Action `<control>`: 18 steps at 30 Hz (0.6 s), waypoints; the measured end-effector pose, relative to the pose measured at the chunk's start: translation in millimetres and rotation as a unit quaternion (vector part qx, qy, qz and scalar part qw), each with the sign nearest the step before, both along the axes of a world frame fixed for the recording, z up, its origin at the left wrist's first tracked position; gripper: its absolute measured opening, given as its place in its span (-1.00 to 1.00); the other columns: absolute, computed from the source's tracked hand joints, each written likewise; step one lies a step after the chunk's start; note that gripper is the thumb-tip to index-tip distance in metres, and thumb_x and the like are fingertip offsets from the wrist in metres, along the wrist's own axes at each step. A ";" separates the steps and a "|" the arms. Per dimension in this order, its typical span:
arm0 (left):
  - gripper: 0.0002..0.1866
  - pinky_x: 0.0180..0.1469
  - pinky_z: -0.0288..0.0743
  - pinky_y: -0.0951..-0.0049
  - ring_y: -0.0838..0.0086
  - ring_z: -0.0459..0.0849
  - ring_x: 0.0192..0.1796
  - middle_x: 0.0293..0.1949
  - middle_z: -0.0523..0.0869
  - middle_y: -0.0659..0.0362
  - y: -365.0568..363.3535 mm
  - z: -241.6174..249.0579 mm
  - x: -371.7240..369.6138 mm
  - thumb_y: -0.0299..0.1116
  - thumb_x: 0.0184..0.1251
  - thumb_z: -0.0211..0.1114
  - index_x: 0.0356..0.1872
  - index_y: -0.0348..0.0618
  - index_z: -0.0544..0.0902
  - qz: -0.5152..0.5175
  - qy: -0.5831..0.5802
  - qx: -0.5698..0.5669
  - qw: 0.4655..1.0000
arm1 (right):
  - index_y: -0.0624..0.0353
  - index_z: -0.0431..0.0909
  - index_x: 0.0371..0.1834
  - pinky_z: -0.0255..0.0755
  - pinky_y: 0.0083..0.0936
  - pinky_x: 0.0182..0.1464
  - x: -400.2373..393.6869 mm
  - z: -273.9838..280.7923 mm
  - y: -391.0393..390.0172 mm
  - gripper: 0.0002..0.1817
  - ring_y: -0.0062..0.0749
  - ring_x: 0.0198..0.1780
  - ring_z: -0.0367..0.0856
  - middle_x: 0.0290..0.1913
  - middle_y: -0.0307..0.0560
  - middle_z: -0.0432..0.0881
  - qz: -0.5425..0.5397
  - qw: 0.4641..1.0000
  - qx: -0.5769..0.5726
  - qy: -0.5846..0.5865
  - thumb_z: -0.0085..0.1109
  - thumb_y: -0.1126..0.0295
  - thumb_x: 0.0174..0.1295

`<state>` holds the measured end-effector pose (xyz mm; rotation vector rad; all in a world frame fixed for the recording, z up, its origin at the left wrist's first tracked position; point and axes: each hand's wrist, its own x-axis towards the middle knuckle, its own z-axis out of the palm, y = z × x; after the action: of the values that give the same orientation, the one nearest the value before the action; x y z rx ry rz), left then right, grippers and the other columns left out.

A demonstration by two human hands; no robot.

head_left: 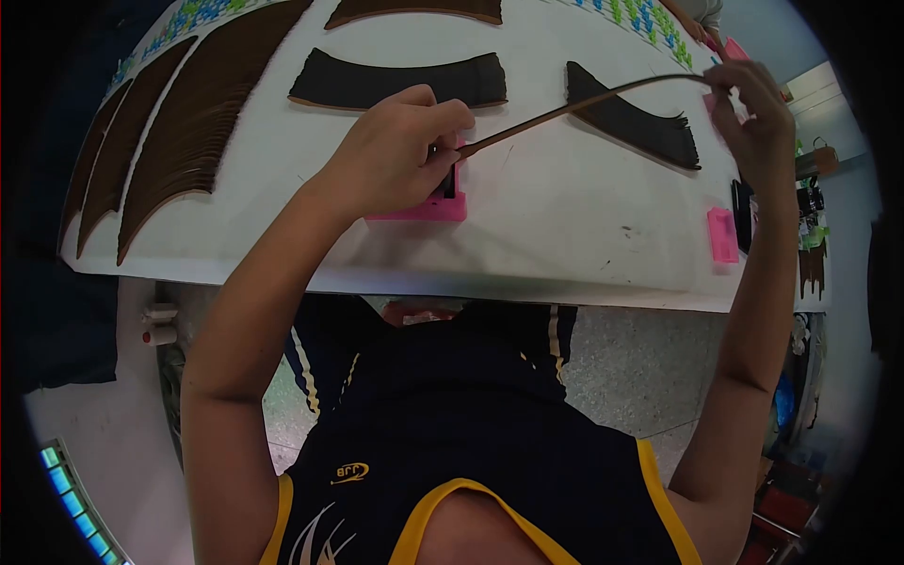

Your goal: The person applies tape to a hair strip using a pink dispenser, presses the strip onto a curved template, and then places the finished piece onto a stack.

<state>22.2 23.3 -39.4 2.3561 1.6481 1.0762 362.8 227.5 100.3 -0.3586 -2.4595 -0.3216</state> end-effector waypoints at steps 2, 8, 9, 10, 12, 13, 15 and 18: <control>-0.73 -0.21 0.61 0.28 0.31 0.65 -0.20 -0.39 0.76 0.24 2.8 -0.4 3.4 -0.59 0.18 0.46 -0.10 -0.16 0.65 -0.006 -0.027 0.000 1.000 | 0.26 0.67 -0.03 0.49 -0.52 0.05 -18.4 12.7 3.5 -0.80 -0.47 -0.04 0.62 -0.07 -0.16 0.68 0.022 0.999 -0.029 0.028 0.23 0.66 0.32; -0.81 -0.09 0.61 0.44 0.56 0.70 -0.15 -0.25 0.80 0.24 -3.8 35.6 9.8 -0.58 0.40 0.41 -0.06 -0.18 0.62 -0.005 -0.302 -0.270 0.914 | 0.26 0.58 0.02 0.40 -0.61 0.19 -18.6 45.4 33.8 -0.81 -0.57 0.02 0.53 -0.03 -0.27 0.58 -0.024 0.992 -0.115 -0.039 0.12 0.68 0.42; -0.81 -0.09 0.61 0.44 0.56 0.70 -0.15 -0.25 0.80 0.24 -2.0 33.5 1.0 -0.58 0.40 0.41 -0.06 -0.18 0.62 0.000 -0.300 -0.263 0.917 | 0.26 0.54 0.00 0.38 -0.63 0.22 -14.5 43.6 44.7 -0.82 -0.58 0.02 0.49 -0.07 -0.29 0.52 0.021 0.968 -0.248 -0.022 0.09 0.69 0.41; -0.84 -0.07 0.60 0.47 0.61 0.70 -0.14 -0.22 0.80 0.25 1.2 25.8 -12.3 -0.57 0.43 0.40 -0.07 -0.16 0.63 -0.088 -0.379 -0.274 0.880 | 0.26 0.54 0.00 0.38 -0.63 0.22 -8.6 39.9 55.1 -0.82 -0.58 0.02 0.49 -0.07 -0.29 0.52 0.030 0.970 -0.241 -0.020 0.09 0.69 0.41; -0.87 -0.06 0.59 0.50 0.67 0.69 -0.14 -0.19 0.80 0.27 1.3 21.8 -29.2 -0.55 0.47 0.38 -0.08 -0.15 0.64 -0.169 -0.446 -0.271 0.836 | 0.19 0.50 -0.09 0.29 -0.66 -0.01 2.9 24.9 70.9 -0.82 -0.71 -0.08 0.41 -0.19 -0.41 0.43 0.037 0.920 -0.389 -0.034 0.16 0.62 0.29; -0.87 -0.07 0.57 0.53 0.63 0.70 -0.15 -0.21 0.79 0.26 -1.0 23.7 -32.8 -0.57 0.42 0.37 -0.08 -0.17 0.67 -0.180 -0.503 -0.271 0.801 | 0.17 0.48 -0.15 0.26 -0.67 -0.02 4.9 16.5 70.0 -0.85 -0.70 -0.11 0.37 -0.21 -0.40 0.41 0.036 0.898 -0.436 -0.046 0.13 0.60 0.26; -0.86 -0.08 0.56 0.55 0.60 0.71 -0.16 -0.23 0.78 0.25 -5.6 25.3 -42.5 -0.59 0.38 0.36 -0.09 -0.20 0.70 -0.188 -0.553 -0.264 0.768 | 0.15 0.45 -0.23 0.24 -0.67 -0.03 9.9 -3.0 67.0 -0.90 -0.67 -0.15 0.33 -0.22 -0.36 0.39 0.042 0.849 -0.524 -0.063 0.09 0.54 0.21; -0.85 -0.08 0.53 0.57 0.61 0.70 -0.18 -0.20 0.77 0.25 -9.3 27.3 -54.7 -0.59 0.36 0.33 -0.10 -0.16 0.71 -0.234 -0.628 -0.278 0.688 | 0.15 0.46 -0.28 0.27 -0.64 -0.05 8.0 -38.7 53.1 -0.90 -0.61 -0.17 0.32 -0.21 -0.28 0.42 0.094 0.765 -0.637 -0.029 0.08 0.46 0.14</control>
<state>-32.4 14.0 -12.1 0.9585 0.5992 1.2818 370.7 280.6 61.6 -0.6114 -2.3515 1.5225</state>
